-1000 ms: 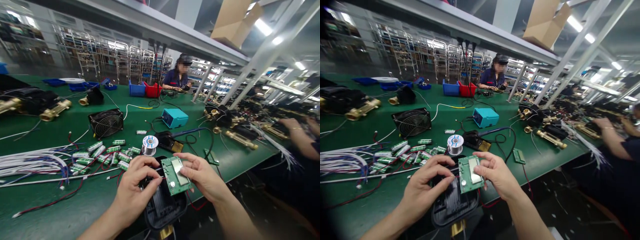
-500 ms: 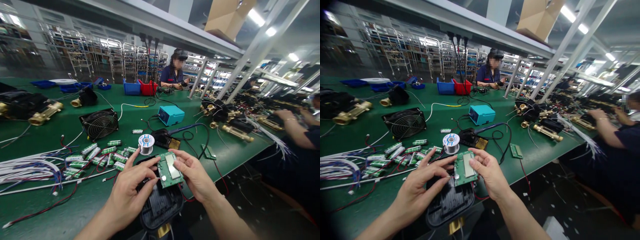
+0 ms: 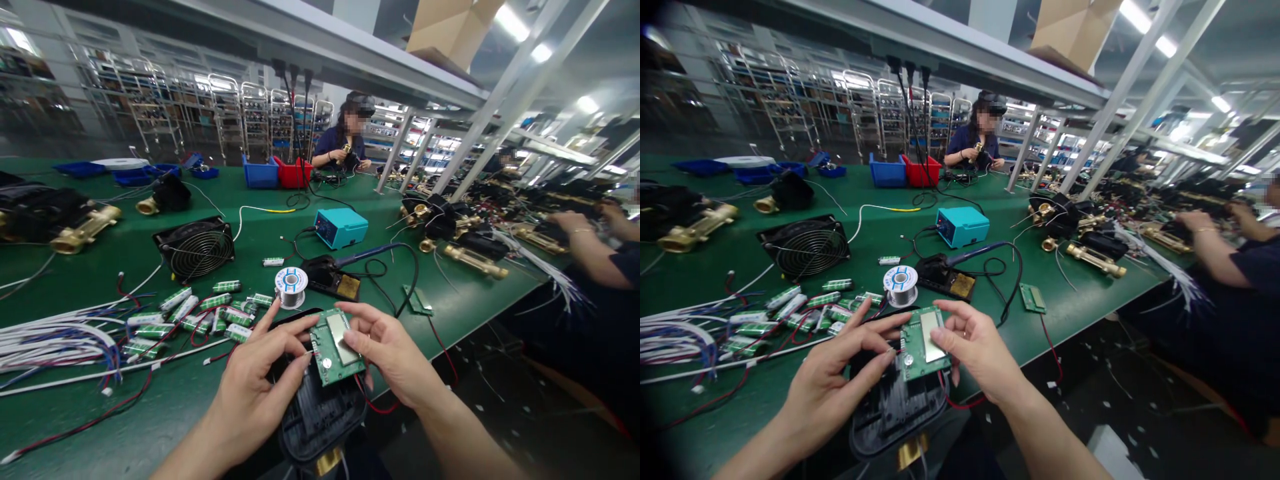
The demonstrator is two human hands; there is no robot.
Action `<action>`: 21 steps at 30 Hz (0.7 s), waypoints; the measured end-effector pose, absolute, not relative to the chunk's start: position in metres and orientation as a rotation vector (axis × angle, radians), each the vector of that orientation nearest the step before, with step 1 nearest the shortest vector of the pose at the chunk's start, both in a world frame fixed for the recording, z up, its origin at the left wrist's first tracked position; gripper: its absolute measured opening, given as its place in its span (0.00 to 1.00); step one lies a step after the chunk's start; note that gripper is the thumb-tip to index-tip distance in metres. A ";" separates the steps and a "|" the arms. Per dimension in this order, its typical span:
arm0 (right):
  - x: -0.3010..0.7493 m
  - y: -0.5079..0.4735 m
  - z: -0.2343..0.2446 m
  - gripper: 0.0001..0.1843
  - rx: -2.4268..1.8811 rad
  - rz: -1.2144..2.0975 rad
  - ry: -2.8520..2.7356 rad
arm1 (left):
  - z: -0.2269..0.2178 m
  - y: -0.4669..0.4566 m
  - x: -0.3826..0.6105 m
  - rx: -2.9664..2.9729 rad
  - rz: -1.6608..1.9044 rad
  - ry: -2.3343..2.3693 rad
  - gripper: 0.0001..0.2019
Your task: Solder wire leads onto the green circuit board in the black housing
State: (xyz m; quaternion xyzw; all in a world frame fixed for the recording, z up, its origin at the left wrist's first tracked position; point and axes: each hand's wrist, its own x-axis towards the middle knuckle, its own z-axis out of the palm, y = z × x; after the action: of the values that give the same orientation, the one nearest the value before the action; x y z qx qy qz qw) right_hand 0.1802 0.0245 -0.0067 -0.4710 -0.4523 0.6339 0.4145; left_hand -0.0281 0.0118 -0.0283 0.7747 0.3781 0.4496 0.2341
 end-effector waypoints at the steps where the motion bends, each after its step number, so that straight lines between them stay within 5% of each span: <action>1: 0.185 0.028 -0.003 0.29 -1.194 1.577 -1.202 | -0.028 0.012 -0.028 2.125 1.226 1.038 0.07; 6: 0.216 0.073 0.012 0.22 -1.320 1.222 -1.271 | -0.028 0.012 -0.030 2.096 1.218 1.033 0.08; 21: 0.211 0.141 -0.003 0.24 -1.299 0.864 -1.222 | -0.030 0.011 -0.031 2.107 1.265 1.020 0.07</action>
State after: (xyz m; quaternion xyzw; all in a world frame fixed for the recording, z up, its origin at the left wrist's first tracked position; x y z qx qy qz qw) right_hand 0.2115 0.1413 -0.0030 -0.5482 -0.5158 0.3647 0.5481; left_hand -0.0306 0.0108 -0.0302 0.7691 0.3722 0.4619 0.2380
